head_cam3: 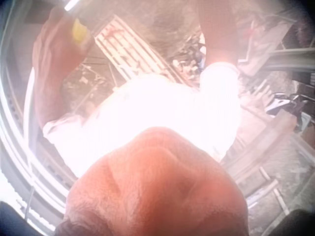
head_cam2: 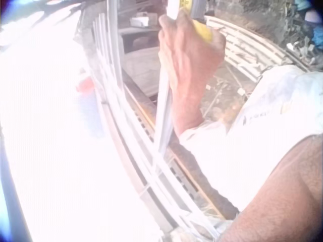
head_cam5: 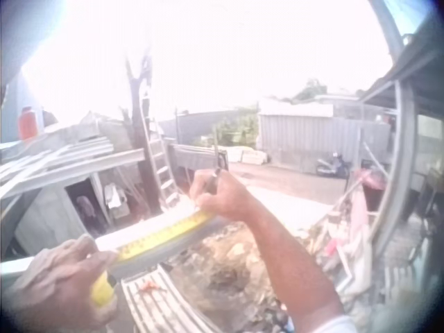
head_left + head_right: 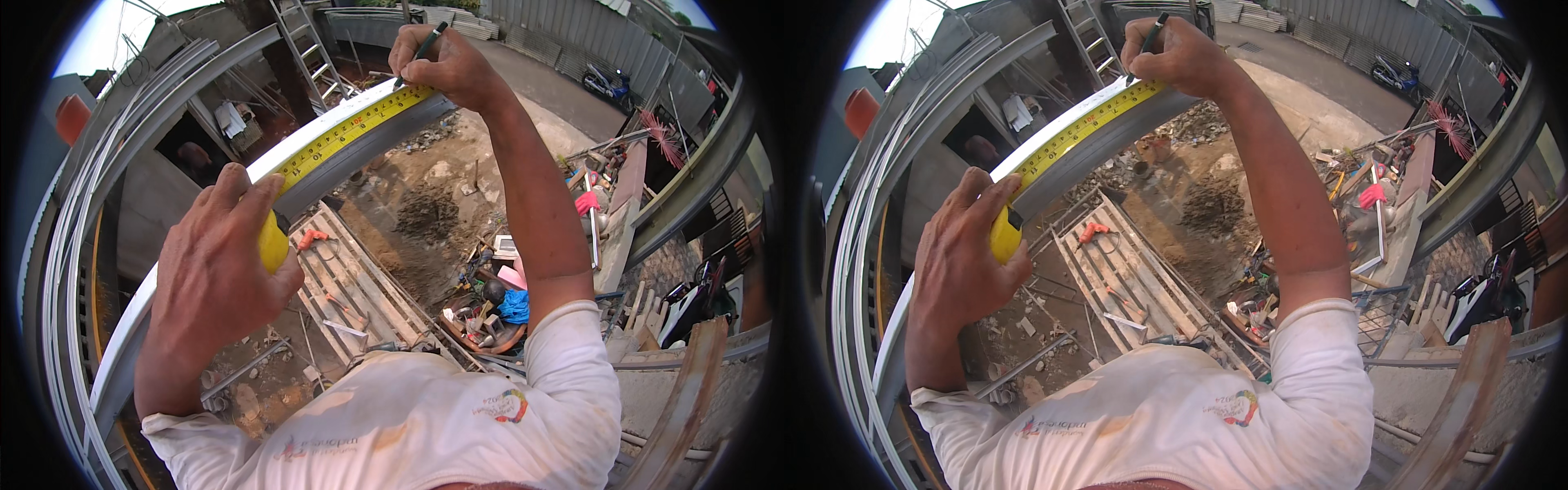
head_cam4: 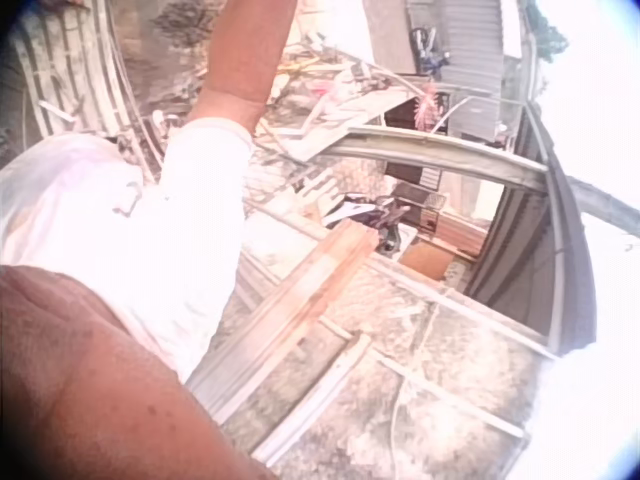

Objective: The person measures a curved metal frame with a tape measure and marks it with a pen. Then the person uses an angle grinder to cut the metal frame at the marked points.

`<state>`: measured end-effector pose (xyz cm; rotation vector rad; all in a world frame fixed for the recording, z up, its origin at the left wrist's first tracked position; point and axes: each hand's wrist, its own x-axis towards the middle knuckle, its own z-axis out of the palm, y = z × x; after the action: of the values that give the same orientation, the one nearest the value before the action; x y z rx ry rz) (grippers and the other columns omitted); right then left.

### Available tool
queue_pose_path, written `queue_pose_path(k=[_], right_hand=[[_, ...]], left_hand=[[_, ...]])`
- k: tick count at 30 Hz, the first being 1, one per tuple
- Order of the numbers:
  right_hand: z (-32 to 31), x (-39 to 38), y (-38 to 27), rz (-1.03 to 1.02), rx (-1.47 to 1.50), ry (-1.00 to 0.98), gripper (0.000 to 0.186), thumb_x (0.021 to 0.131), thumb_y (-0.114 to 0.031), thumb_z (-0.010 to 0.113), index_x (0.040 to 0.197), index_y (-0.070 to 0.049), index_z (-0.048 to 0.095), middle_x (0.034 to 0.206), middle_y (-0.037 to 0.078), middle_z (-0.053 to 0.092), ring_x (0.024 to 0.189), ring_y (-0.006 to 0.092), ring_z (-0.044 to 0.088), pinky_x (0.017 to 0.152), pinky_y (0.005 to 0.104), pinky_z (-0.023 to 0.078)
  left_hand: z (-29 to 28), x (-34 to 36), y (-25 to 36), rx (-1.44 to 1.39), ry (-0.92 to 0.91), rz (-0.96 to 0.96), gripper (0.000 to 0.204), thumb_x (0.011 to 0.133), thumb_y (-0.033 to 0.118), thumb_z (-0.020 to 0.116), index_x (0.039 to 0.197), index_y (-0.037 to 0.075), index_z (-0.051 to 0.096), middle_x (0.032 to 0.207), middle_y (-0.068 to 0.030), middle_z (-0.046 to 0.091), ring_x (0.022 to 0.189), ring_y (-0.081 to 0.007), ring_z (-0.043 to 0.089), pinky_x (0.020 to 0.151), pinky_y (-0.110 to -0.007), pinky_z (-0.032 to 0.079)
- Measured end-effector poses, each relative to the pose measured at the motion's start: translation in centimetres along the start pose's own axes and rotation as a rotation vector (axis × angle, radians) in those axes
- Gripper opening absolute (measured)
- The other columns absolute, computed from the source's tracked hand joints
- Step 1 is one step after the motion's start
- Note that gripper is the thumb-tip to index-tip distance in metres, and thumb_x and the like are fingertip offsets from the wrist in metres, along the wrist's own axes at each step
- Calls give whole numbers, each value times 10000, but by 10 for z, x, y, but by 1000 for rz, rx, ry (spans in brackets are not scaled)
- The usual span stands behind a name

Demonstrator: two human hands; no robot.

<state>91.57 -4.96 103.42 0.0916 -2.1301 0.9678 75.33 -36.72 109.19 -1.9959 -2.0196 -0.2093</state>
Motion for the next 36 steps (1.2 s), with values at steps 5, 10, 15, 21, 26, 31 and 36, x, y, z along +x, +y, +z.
queue_pose_path(k=[5, 10, 15, 21, 26, 31, 36], right_hand=[[2, -1, -4, -4, -22, -10, 55, 814, -136, 621, 833, -96, 589, 878, 13, 586, 836, 119, 545, 782, 316, 461], [0, 0, -1, 10, -19, -17, 57, 820, -143, 623, 842, -103, 590, 877, 8, 583, 839, 119, 545, 786, 315, 461], [0, 1, 1, -4, -19, -35, 62, 833, -151, 624, 852, -103, 590, 877, 5, 578, 840, 120, 545, 790, 312, 460], [1, 0, -3, 18, 9, -32, 72, 845, -160, 624, 856, -98, 591, 887, 10, 588, 840, 119, 547, 789, 316, 462], [-1, 0, -3, 39, -10, -42, 85, 851, -167, 629, 861, -88, 601, 888, 15, 598, 848, 120, 558, 797, 317, 470], [0, -1, 0, 33, -29, -23, 99, 860, -180, 637, 867, -83, 614, 898, 16, 609, 853, 121, 566, 803, 315, 474], [-3, 0, -2, 57, 13, -60, 103, 867, -189, 642, 874, -89, 624, 912, 17, 616, 866, 124, 573, 818, 313, 475]], left_hand=[[1, -1, 1, 7, -14, -30, 623, 662, 100, 714, 1265, -43, 648, 1027, -158, 554, 967, -333, 621, 893, -423, 492], [0, 0, 0, 16, -25, -23, 644, 646, 101, 712, 1271, -43, 648, 1017, -149, 545, 971, -319, 620, 893, -422, 492], [1, 0, 0, 25, -26, -25, 652, 640, 103, 713, 1271, -47, 646, 1018, -148, 548, 970, -319, 619, 887, -422, 494], [1, -1, 0, 19, -24, -32, 662, 631, 104, 720, 1271, -46, 646, 1029, -151, 556, 962, -317, 620, 878, -421, 497], [0, 0, 2, 8, -37, -51, 669, 623, 101, 727, 1272, -41, 646, 1029, -158, 555, 960, -319, 618, 882, -417, 497], [1, -1, 1, 13, -27, -46, 671, 622, 96, 721, 1275, -39, 641, 1031, -161, 558, 968, -323, 618, 888, -415, 495], [2, -1, 0, 2, -17, -37, 669, 622, 92, 714, 1274, -39, 639, 1030, -165, 561, 966, -333, 619, 886, -422, 495]])
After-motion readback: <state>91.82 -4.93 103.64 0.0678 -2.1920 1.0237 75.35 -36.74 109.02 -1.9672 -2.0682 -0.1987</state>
